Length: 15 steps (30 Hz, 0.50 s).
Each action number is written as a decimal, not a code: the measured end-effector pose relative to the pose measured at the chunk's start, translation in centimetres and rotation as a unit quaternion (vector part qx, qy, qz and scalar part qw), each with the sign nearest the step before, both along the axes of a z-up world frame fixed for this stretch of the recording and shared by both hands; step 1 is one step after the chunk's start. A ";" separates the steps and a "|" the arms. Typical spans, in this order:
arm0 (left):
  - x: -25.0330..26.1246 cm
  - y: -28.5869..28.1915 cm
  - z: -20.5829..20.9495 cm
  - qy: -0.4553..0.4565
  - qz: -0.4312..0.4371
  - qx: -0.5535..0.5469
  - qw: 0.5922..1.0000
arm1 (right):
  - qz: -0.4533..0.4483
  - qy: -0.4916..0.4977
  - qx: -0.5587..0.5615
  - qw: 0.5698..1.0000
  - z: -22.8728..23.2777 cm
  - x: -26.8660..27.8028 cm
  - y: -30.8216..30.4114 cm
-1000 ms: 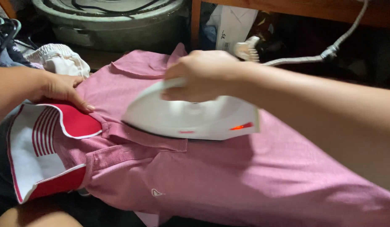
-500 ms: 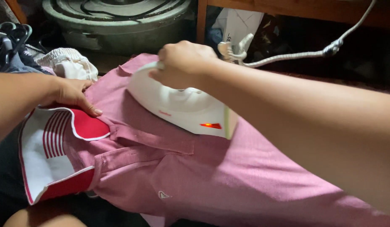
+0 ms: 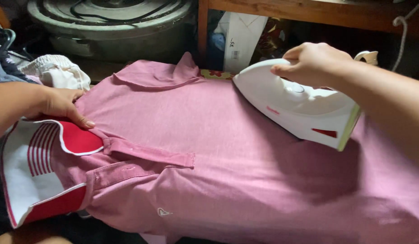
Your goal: The recorder is ironing a pink polo shirt on an improvised ironing surface.
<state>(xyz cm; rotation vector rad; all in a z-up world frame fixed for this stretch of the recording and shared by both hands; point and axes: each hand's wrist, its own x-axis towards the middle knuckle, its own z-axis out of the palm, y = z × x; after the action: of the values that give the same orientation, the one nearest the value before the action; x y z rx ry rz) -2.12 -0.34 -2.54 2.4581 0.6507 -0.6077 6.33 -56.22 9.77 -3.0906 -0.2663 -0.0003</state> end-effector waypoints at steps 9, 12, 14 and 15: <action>-0.9 -2.0 0.9 0.021 0.055 -0.080 0.995 | 0.086 0.030 -0.036 0.995 0.8 -2.2 4.5; -1.0 -2.2 1.0 0.014 0.044 -0.055 0.997 | 0.070 0.008 -0.005 0.998 0.9 -2.2 6.9; -1.1 -2.0 1.0 0.008 0.044 -0.049 0.998 | 0.057 0.017 -0.008 0.998 1.3 -2.6 8.2; -1.1 -1.9 1.0 0.004 0.042 -0.043 0.998 | 0.042 0.026 -0.011 0.999 1.5 -2.7 8.7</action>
<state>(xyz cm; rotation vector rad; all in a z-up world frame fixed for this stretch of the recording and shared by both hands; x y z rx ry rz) -3.19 -2.27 -1.51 2.3365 0.7121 -0.5993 3.62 -47.47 11.26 -3.0936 -0.3973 0.0858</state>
